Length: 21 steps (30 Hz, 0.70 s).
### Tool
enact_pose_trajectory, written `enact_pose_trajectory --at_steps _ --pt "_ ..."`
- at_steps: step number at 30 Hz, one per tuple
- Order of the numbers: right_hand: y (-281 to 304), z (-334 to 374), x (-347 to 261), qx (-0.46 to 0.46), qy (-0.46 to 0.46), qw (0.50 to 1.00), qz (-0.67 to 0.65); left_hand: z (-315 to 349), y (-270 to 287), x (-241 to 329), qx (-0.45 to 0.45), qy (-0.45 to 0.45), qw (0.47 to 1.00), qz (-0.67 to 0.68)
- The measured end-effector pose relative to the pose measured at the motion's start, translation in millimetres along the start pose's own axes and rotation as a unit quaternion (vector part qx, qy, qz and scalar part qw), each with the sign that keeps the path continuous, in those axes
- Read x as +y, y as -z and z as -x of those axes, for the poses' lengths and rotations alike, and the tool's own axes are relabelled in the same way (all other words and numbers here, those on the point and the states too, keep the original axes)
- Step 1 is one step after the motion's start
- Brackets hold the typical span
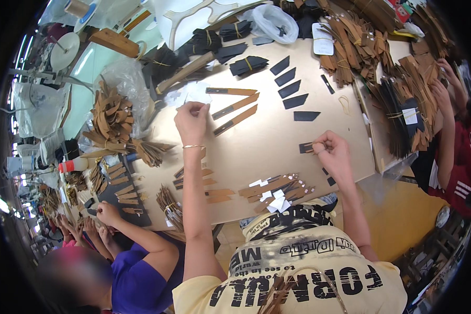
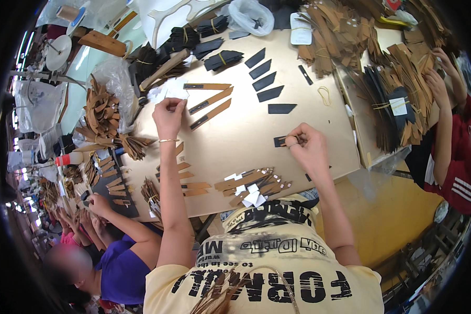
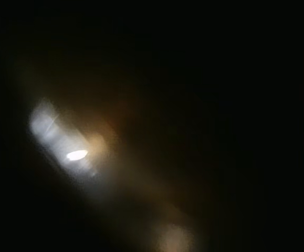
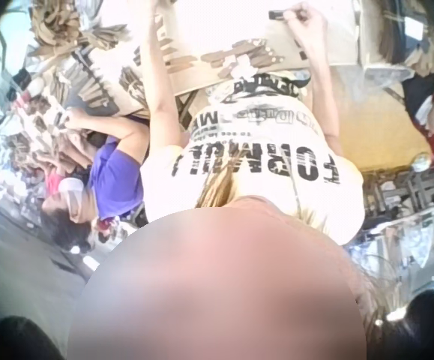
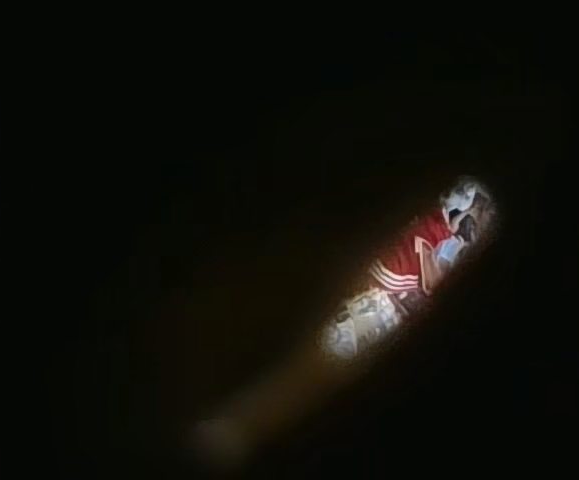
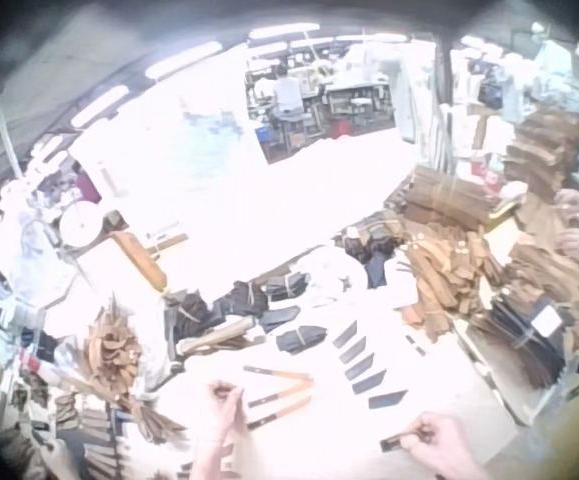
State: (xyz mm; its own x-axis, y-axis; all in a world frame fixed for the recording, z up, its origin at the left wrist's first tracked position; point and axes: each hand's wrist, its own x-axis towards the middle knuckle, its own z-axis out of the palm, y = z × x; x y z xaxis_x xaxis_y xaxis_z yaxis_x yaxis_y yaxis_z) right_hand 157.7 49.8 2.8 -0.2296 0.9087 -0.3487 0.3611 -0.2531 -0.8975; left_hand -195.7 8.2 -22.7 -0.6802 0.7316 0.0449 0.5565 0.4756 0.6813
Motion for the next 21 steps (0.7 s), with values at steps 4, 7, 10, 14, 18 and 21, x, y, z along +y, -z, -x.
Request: enact_pose_trajectory --at_steps 4,7,10,14,18,21 --pt "0.2 -1.0 -1.5 -0.005 0.0 1.0 0.009 -6.7 0.3 -4.1 0.011 -0.007 1.0 -0.025" --pt "0.1 -1.5 -4.4 -0.008 0.002 1.0 0.025 -16.6 6.2 -2.9 -0.046 0.022 0.998 -0.043" --pt "0.9 0.0 -6.3 -0.008 -0.001 0.999 0.037 -18.3 12.0 0.9 -0.056 0.021 0.998 -0.036" --pt "0.2 1.0 -5.1 -0.013 -0.007 1.0 0.001 -5.9 15.7 10.4 -0.075 0.011 0.996 0.048" --pt "0.6 0.1 -3.6 -0.019 -0.005 1.0 -0.01 23.1 21.5 33.5 -0.082 0.025 0.98 0.179" --pt "0.9 -1.0 -3.8 -0.021 -0.004 1.0 -0.005 67.0 8.7 62.3 -0.237 0.103 0.932 0.253"
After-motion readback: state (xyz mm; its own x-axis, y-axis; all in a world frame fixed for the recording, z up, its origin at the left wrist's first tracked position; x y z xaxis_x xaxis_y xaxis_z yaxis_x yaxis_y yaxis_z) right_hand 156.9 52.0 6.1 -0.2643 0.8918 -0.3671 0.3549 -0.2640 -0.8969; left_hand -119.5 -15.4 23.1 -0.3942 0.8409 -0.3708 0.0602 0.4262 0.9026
